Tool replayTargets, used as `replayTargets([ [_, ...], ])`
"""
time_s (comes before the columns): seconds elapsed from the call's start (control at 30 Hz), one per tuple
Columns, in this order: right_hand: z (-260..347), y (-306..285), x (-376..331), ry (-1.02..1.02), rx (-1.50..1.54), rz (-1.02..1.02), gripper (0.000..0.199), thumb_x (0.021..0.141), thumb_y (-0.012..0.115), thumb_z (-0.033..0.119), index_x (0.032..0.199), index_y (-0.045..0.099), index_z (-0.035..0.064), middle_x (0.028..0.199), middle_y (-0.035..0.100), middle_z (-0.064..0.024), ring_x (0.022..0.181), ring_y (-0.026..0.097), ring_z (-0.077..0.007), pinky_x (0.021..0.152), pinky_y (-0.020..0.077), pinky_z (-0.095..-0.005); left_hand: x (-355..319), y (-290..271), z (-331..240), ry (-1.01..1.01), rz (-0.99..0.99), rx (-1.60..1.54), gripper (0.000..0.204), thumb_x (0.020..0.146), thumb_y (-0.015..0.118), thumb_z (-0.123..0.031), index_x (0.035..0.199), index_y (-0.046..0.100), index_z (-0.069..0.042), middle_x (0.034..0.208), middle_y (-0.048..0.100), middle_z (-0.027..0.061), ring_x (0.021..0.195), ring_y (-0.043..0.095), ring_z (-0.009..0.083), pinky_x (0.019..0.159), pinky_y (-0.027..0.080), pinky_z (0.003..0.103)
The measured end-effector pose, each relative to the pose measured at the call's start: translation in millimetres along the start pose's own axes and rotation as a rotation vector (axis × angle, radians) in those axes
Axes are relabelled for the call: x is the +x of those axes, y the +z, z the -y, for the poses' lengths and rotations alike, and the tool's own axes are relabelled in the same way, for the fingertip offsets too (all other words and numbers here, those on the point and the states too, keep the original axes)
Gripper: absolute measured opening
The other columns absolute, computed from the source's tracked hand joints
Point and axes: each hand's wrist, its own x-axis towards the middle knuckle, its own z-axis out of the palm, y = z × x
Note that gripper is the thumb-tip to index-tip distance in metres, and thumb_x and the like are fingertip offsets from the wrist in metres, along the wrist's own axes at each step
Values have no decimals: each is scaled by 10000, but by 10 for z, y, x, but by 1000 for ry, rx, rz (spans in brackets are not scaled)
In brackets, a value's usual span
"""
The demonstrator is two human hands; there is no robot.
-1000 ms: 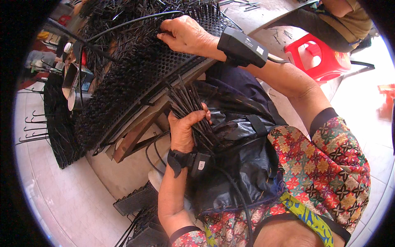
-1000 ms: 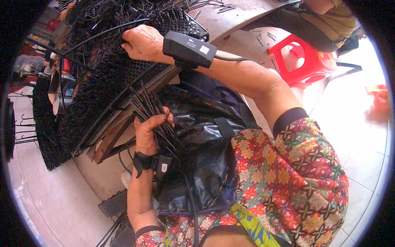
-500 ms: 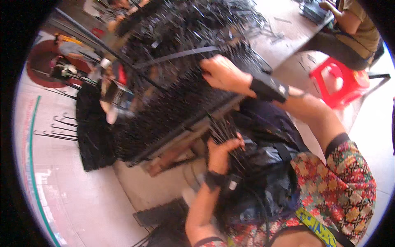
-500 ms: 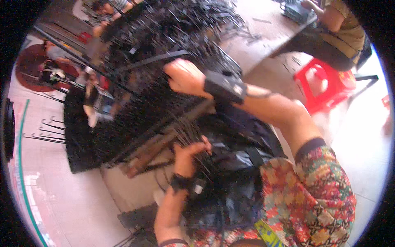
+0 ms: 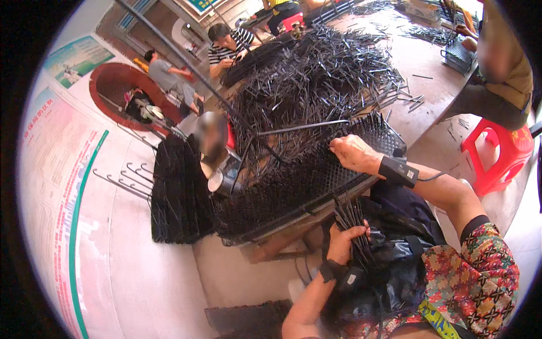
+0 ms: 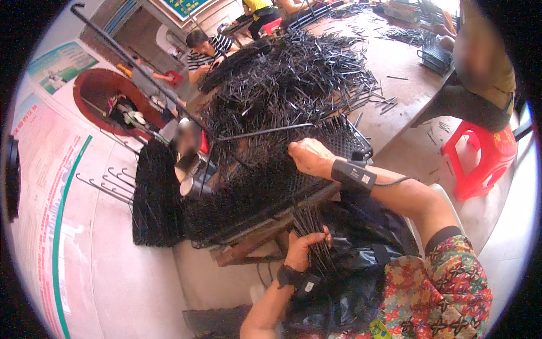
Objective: The person inserts thin black metal rods into the holes of a perforated plastic hanger base. They repeatedly pick up rods from a pile on the table and insert them one by one into the base, occasionally adjusting the bundle in their hand.
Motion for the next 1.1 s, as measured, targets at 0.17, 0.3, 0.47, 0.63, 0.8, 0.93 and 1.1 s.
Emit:
replayTargets([
  [0.17, -15, -12, 31, -11, -88, 106, 95, 713, 585, 77, 727, 578, -16, 653, 556, -232, 663, 578, -394, 558, 460, -436, 5, -30, 35, 8, 4, -37, 192, 694, 619, -1, 875, 573, 42, 765, 612, 106, 687, 616, 202, 617, 527, 321],
  [0.3, -5, -2, -7, 16, 63, -5, 175, 702, 660, 50, 832, 565, -17, 621, 547, -214, 605, 578, -363, 528, 448, -378, 9, -39, 34, 14, -45, -61, 216, 667, 633, 32, 870, 560, 35, 753, 616, 107, 624, 609, 195, 588, 520, 315],
  [0.47, -1, -6, -82, 181, 325, -46, 139, 801, 619, 44, 918, 574, -15, 609, 583, -81, 523, 551, -95, 497, 451, -244, 14, -21, 7, 3, -61, -84, 276, 644, 635, 60, 901, 537, 26, 745, 617, 107, 621, 608, 202, 582, 520, 316],
  [0.63, -24, -1, -45, -60, 15, -106, 154, 798, 623, 145, 877, 589, 17, 663, 574, -191, 598, 591, -342, 514, 456, -373, -8, -9, -45, 36, -67, -33, 290, 625, 645, 50, 896, 545, 29, 741, 615, 100, 610, 604, 196, 568, 515, 310],
  [0.8, -111, 31, -12, -69, -272, -36, 144, 805, 595, 154, 850, 598, 17, 644, 562, -187, 627, 576, -376, 516, 445, -417, -6, 6, -24, -34, -91, -18, 190, 649, 656, 15, 826, 587, 16, 744, 622, 93, 604, 608, 177, 551, 508, 286],
  [0.93, -151, -9, 0, -53, -80, -122, 132, 807, 600, 153, 838, 595, 24, 630, 569, -188, 620, 580, -370, 530, 466, -400, 2, 28, -22, 4, -64, -47, 171, 674, 615, 37, 842, 585, 41, 733, 619, 95, 613, 611, 194, 566, 520, 309],
  [1.1, -163, -47, 77, -174, -111, 39, 145, 783, 599, 172, 793, 582, 28, 626, 567, -186, 636, 578, -373, 536, 448, -427, 31, 4, 24, 23, -7, -30, 182, 667, 617, 37, 847, 585, 45, 744, 615, 100, 631, 612, 197, 594, 526, 313],
])
